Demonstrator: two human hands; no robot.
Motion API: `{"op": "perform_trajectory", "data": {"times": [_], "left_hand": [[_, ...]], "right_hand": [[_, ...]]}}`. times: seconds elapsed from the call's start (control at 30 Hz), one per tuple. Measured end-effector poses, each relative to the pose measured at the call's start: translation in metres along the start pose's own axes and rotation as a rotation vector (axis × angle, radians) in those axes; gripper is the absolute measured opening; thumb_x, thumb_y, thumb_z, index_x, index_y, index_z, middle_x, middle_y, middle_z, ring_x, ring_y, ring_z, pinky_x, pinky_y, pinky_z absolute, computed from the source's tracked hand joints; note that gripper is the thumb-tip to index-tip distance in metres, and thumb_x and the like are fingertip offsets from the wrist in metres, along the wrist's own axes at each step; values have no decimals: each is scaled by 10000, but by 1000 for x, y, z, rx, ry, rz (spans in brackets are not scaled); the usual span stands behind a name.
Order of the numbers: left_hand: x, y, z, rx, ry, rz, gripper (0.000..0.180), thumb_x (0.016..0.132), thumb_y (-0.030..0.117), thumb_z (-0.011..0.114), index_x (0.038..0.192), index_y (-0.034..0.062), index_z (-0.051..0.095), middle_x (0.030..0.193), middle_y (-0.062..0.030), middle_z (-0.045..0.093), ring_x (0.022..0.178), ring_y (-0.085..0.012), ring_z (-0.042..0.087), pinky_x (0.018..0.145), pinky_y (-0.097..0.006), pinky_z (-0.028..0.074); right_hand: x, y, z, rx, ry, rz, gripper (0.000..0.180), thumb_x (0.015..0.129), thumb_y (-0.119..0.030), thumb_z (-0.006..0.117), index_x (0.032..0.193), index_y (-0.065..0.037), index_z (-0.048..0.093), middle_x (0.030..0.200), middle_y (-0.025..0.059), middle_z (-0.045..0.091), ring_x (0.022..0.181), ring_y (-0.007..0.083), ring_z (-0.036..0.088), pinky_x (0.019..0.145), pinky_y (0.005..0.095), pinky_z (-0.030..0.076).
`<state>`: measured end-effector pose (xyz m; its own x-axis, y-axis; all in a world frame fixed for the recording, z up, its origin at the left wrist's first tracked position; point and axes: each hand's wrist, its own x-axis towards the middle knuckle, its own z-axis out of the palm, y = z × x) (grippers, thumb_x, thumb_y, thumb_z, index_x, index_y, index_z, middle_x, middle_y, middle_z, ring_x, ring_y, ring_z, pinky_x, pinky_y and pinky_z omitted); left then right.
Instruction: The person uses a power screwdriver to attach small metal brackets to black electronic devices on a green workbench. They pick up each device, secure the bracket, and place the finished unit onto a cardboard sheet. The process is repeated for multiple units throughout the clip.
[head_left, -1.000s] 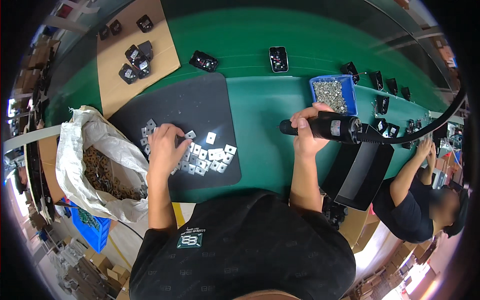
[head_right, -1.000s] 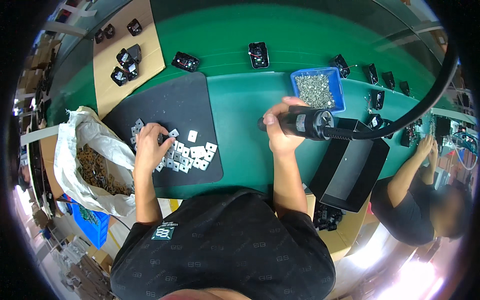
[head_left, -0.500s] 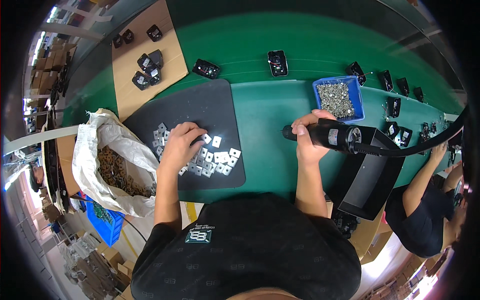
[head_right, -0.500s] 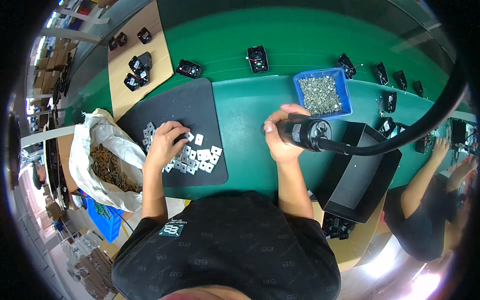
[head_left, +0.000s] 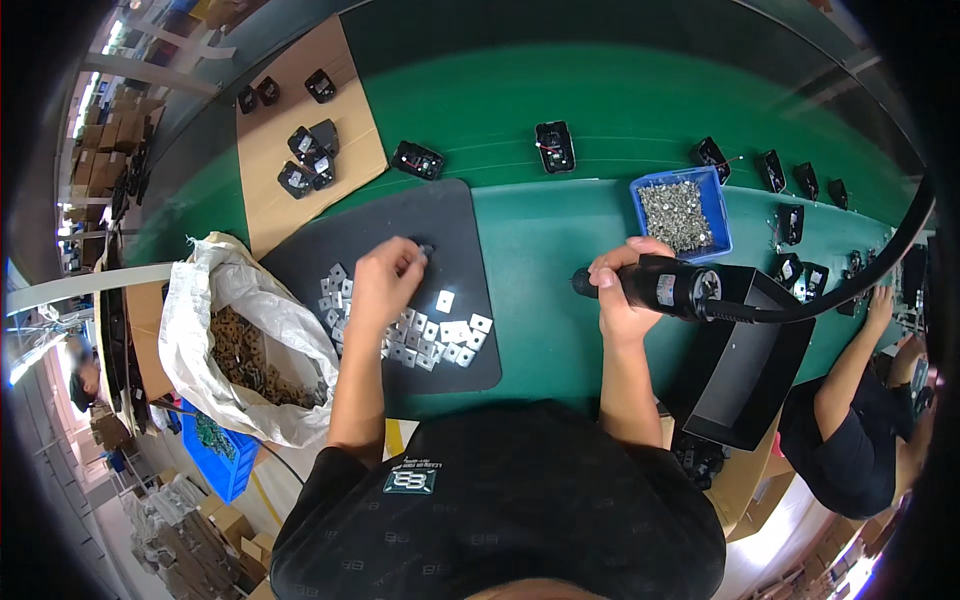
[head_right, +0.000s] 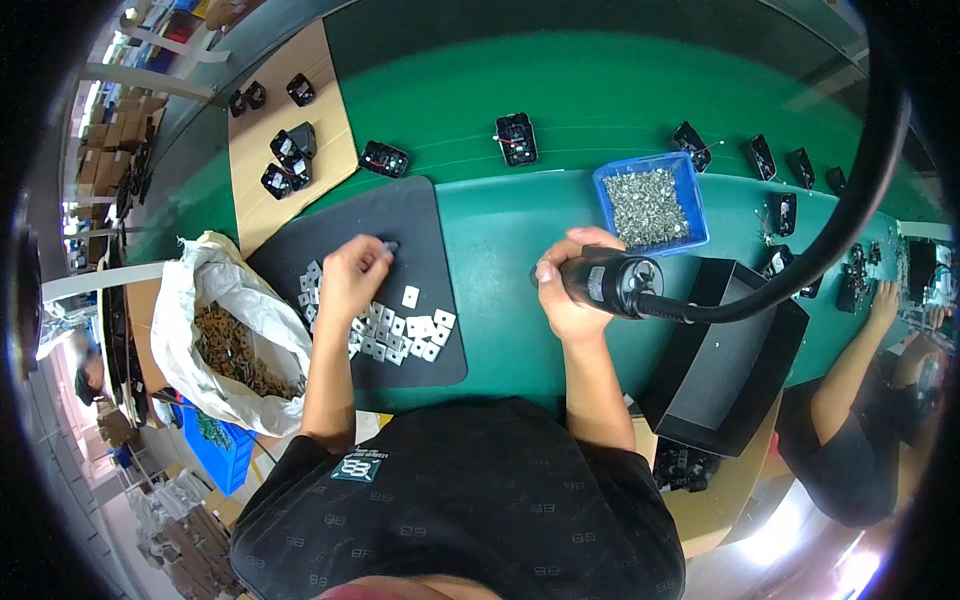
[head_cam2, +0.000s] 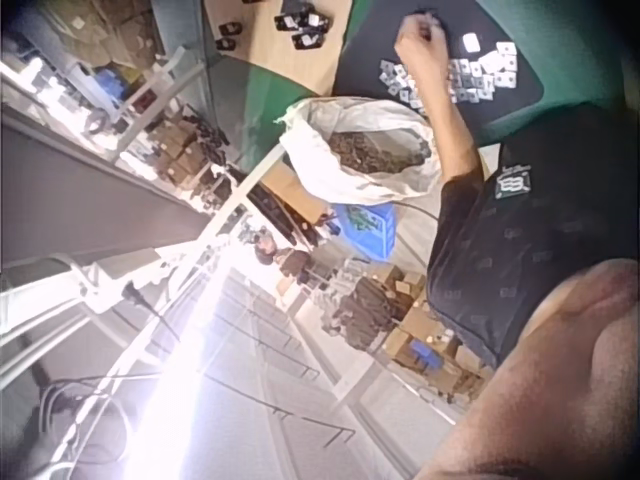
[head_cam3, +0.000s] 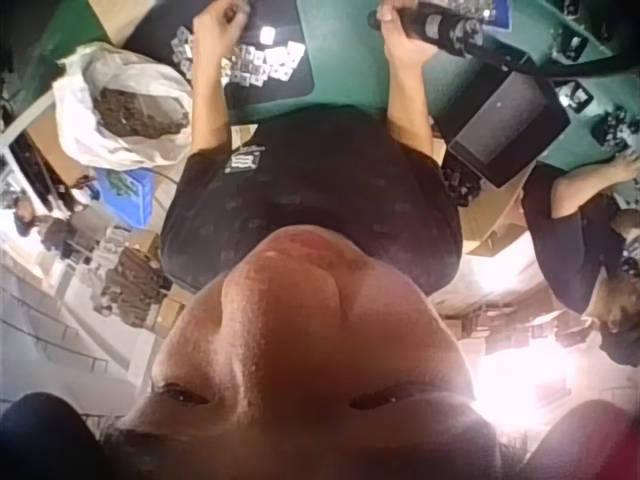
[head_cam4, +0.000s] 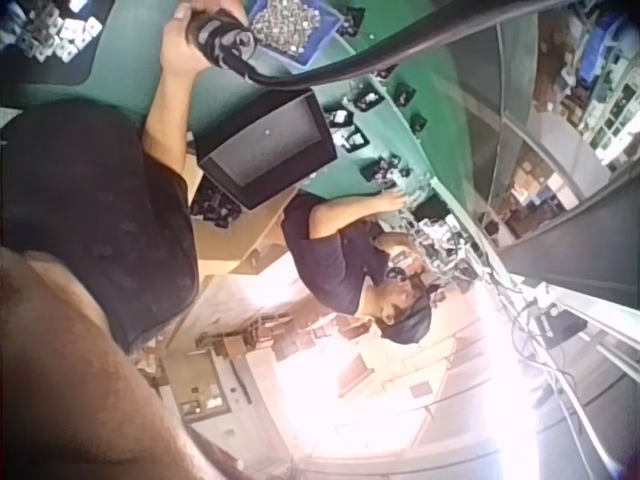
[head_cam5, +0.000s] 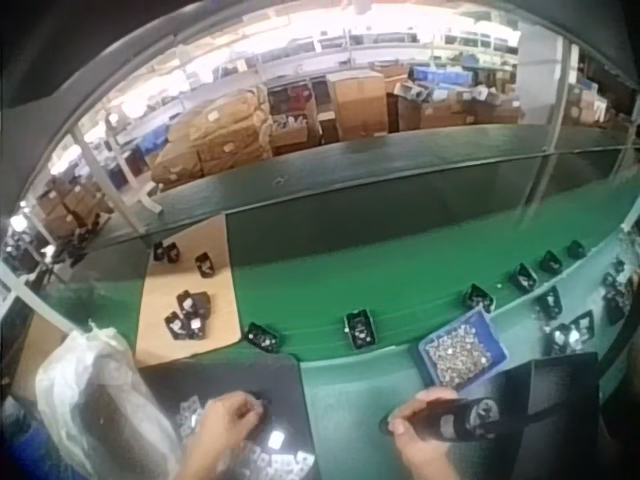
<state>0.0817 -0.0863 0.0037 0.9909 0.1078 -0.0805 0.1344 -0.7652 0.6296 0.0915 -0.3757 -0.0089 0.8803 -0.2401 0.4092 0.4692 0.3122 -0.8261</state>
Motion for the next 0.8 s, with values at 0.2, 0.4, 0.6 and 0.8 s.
{"op": "perform_trajectory", "data": {"times": [0.2,0.4,0.6,0.8], "left_hand": [[75,-13,-2,-76,339,-13,213,847,193,705,912,-10,696,833,-152,709,756,-238,694,721,-329,529],[113,-20,12,128,471,199,164,793,186,727,840,29,730,941,-139,687,944,-309,634,849,-397,488],[119,-30,24,63,329,32,160,770,204,724,820,51,728,954,-153,694,873,-316,658,793,-413,508],[119,-16,3,286,328,69,386,768,217,712,1120,95,609,895,-176,686,887,-383,638,851,-495,439]], "right_hand": [[-1,-4,-1,-55,-5,31,454,800,10,686,1177,-22,433,708,69,557,615,145,554,629,315,513],[1,0,-8,18,15,32,485,738,119,651,1158,-8,446,758,85,589,639,123,577,559,246,466],[-1,-1,-3,-59,29,108,484,772,-10,724,1176,-25,458,747,61,574,662,155,581,647,313,514],[-8,12,-6,-61,110,133,441,811,-32,657,1211,3,474,794,51,551,672,137,530,684,300,484]]}}
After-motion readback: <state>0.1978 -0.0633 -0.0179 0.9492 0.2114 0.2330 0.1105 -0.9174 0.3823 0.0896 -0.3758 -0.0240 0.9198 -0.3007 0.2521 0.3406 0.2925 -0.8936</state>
